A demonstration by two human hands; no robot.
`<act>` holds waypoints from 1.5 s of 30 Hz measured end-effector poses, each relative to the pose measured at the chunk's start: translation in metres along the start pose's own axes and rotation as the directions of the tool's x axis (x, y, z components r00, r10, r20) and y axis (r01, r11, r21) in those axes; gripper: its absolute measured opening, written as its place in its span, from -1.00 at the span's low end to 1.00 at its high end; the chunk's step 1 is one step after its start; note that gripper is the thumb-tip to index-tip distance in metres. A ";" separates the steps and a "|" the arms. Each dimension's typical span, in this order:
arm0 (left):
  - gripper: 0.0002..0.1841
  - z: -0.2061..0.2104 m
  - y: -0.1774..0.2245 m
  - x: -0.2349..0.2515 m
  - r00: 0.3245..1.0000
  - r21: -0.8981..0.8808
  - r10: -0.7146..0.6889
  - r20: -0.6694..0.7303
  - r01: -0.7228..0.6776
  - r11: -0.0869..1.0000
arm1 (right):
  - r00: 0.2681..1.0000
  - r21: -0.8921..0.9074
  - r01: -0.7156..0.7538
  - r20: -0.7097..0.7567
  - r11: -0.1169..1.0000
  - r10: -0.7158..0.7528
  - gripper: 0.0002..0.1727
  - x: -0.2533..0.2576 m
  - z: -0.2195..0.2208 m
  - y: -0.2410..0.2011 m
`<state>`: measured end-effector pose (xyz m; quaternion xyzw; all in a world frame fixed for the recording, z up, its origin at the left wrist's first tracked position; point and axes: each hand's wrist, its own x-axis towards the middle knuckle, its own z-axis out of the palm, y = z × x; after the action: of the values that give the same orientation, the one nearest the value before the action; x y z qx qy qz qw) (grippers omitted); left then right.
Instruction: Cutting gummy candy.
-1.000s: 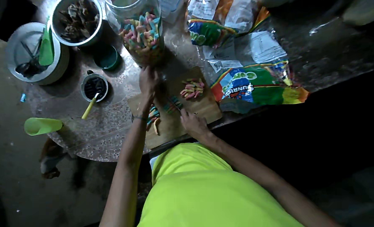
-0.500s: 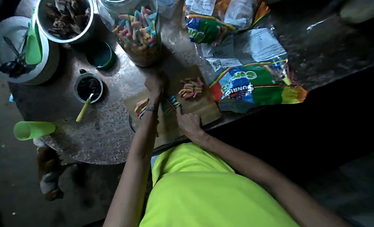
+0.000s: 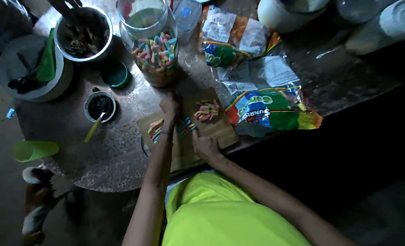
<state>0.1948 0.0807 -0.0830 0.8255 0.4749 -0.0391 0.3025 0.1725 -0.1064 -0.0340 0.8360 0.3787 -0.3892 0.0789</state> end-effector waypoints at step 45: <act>-0.25 0.000 0.004 -0.041 0.815 -0.064 0.083 -0.573 -0.146 0.987 | 0.997 0.051 -0.073 0.005 0.996 0.073 -0.52 -0.007 0.011 -0.009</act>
<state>0.1753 0.0481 -0.0671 0.8096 0.4942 0.2519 0.1921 0.1571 -0.1084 -0.0350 0.8505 0.3376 -0.3967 0.0722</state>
